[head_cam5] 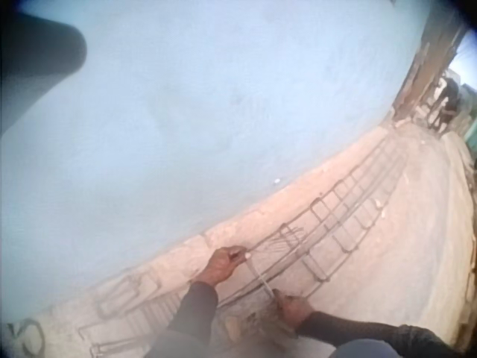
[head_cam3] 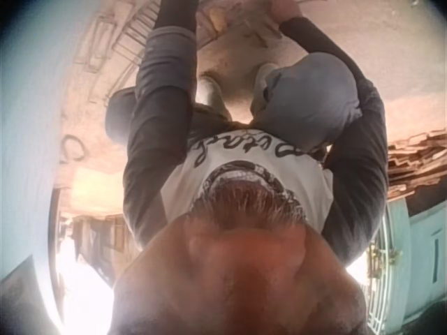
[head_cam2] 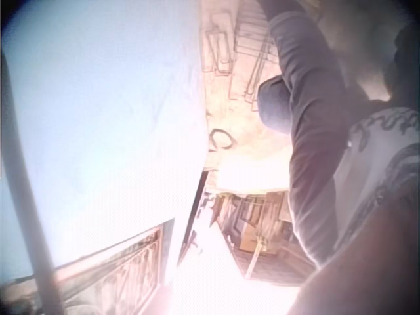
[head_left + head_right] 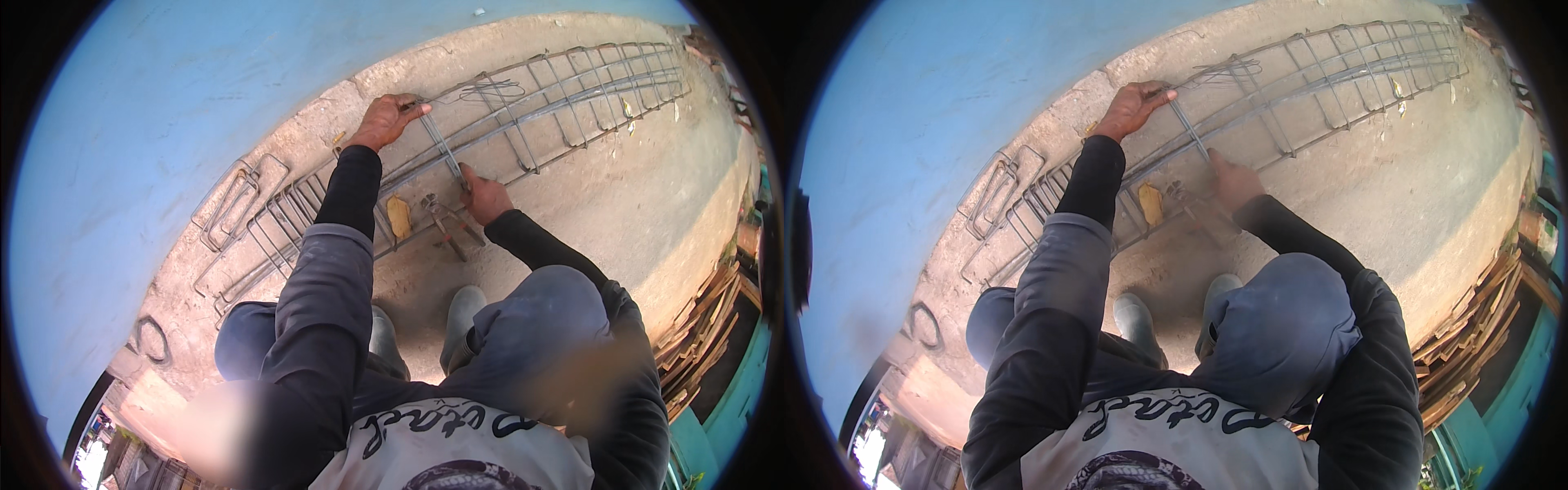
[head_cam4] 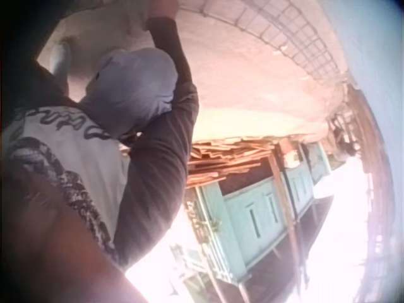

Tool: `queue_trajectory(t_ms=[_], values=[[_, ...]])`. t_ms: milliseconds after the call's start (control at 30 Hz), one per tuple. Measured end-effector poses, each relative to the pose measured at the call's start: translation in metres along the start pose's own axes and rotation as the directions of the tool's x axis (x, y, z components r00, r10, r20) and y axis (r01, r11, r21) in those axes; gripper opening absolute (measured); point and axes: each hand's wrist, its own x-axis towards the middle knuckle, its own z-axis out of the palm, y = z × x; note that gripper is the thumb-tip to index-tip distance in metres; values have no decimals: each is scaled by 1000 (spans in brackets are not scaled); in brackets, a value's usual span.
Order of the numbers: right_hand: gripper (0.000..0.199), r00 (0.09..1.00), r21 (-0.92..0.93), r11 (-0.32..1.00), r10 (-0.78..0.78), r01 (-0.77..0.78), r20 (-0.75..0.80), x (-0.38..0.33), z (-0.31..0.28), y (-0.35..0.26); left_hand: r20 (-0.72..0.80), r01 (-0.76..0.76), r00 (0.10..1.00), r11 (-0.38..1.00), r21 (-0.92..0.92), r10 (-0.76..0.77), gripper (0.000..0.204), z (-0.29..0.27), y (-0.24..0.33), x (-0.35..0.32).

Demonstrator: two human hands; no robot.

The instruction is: The person assembles a metal grid by tying wire ties at intersections using pliers. They position the grid on the ground, secure each joint, and continue along the structure.

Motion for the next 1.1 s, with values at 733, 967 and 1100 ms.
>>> queue_trajectory(t_ms=[733,967,1100], values=[[63,979,231,965,157,-124,-129,-119,74,-4,133,2,991,980,-197,25,73,-4,-12,-4],[44,863,511,723,242,-465,444,-82,-88,21,150,82,988,931,-357,-30,59,-15,-13,-7],[61,898,125,953,211,-277,385,-45,-165,10,112,5,993,967,-254,25,51,0,-25,9]])
